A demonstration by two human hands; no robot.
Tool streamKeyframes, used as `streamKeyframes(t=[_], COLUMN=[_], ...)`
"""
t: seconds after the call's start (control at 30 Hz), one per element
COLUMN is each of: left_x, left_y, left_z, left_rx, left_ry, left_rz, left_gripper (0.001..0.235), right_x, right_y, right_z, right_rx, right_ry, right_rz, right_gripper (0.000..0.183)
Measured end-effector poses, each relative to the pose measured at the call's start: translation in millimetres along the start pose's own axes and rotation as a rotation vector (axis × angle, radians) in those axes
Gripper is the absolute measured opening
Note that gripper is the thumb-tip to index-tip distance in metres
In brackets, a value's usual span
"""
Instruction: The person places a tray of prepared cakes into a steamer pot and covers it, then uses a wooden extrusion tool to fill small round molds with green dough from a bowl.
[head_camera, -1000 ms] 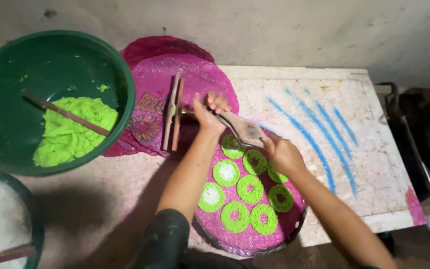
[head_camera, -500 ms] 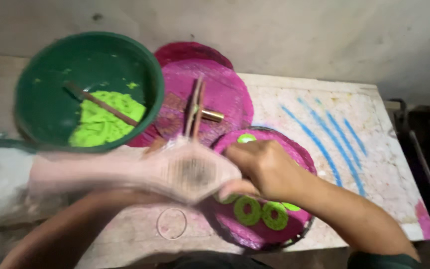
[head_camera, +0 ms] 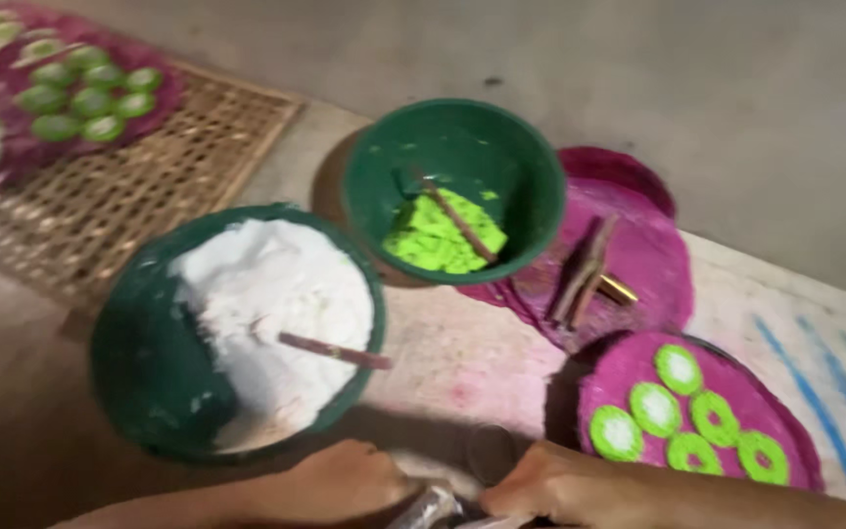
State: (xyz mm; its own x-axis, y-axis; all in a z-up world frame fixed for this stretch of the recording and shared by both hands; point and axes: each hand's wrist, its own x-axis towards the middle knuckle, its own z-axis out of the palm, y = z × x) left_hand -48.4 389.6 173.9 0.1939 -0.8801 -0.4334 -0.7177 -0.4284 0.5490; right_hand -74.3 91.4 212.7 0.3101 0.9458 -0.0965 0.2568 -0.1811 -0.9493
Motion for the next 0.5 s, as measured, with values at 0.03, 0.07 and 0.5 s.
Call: streamKeyframes(t=[0.03, 0.07, 0.5], left_x=[-9.7, -21.3, -105.5], left_y=[-11.4, -23.8, -127.8], left_z=[3.8, 5.4, 62.1], left_rx=[-0.035, -0.090, -1.527], left_ry=[0.031, 0.061, 0.411], left_rz=[0.013, 0.024, 0.225], left_gripper=[0.036, 0.037, 0.058], right_x=[8.9, 15.3, 60.9], right_y=[-1.8, -6.3, -32.6], right_z=[-4.3, -9.1, -84.6], right_rx=[-0.012, -0.037, -1.648], right_ry=[0.008, 0.020, 0.300], right_rz=[-0.009, -0.024, -0.307], right_gripper=[0.028, 0.027, 0.033])
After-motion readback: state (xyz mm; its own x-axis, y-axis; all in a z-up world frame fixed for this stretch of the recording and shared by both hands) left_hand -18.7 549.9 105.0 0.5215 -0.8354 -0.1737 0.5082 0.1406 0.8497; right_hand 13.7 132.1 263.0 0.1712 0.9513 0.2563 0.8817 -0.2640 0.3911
